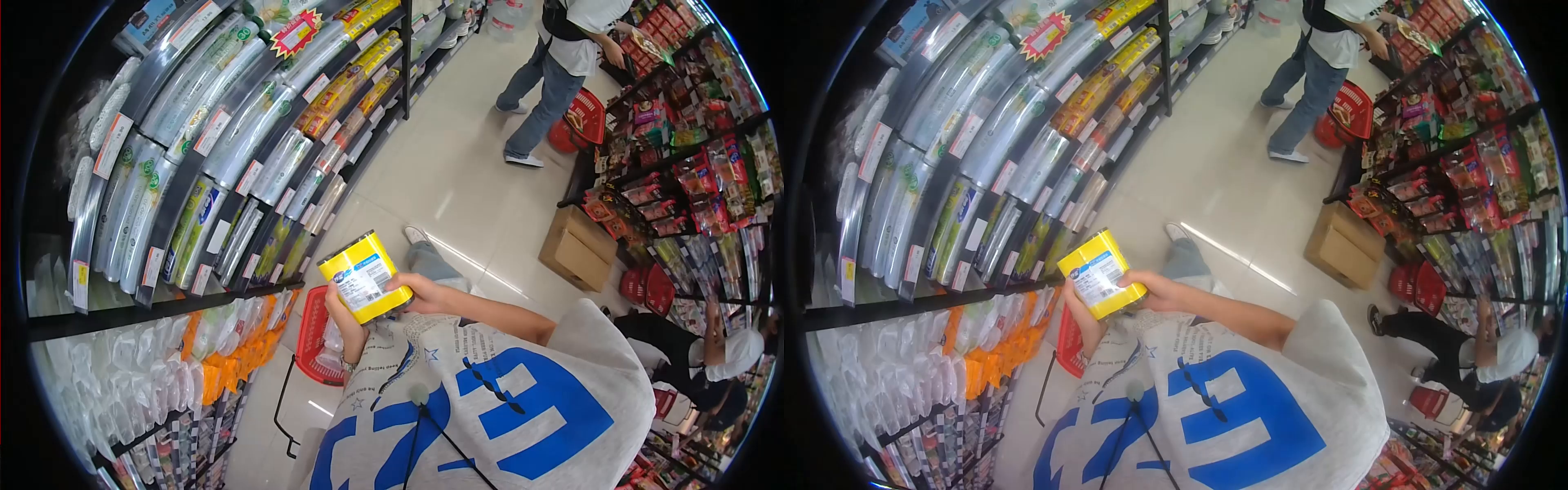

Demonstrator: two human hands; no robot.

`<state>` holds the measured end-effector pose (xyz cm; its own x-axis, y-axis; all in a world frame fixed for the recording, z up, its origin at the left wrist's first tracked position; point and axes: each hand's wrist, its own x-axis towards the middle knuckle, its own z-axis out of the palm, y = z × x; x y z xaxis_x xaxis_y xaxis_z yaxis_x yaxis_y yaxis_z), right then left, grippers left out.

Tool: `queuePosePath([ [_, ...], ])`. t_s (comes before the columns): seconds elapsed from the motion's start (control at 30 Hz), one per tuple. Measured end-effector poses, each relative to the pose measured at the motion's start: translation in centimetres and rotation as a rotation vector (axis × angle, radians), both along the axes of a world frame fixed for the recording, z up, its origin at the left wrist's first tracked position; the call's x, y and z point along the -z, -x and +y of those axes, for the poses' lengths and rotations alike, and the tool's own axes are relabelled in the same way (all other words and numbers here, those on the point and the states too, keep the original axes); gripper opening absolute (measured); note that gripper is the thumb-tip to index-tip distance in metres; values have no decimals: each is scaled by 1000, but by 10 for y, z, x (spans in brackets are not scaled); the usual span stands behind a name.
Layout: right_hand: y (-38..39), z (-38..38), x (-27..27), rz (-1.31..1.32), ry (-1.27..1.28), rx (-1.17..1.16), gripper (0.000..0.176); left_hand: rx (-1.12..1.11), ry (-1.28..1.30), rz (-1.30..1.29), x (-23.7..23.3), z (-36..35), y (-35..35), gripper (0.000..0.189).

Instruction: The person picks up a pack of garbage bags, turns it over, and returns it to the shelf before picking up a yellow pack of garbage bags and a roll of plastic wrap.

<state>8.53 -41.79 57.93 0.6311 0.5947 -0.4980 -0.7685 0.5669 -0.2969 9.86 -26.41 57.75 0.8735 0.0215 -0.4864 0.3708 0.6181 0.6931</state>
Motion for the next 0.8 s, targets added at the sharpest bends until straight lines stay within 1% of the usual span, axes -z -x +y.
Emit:
queuePosePath([
  [0.2, 12, 7, -2, 12, 35, -33, 57, -59, -42, 12, -2, 6, 16, 41],
  [0.33, 17, 8, -10, 11, 53, -57, 56, -38, -22, 5, 1, 12, 22, 41],
  [0.5, 30, 4, -13, 32, 53, 12, 55, 22, -10, 37, -3, 4, 28, 41],
  [0.57, 37, 8, -12, 58, 45, 27, 55, 33, -71, 70, -2, 6, 39, 46],
  [0.77, 54, 11, -11, 43, -13, -59, 57, 49, 102, 91, -8, 12, 62, 49],
  [0.8, 54, 9, -16, 55, 3, -53, 57, 51, 85, 83, -12, 10, 62, 51],
])
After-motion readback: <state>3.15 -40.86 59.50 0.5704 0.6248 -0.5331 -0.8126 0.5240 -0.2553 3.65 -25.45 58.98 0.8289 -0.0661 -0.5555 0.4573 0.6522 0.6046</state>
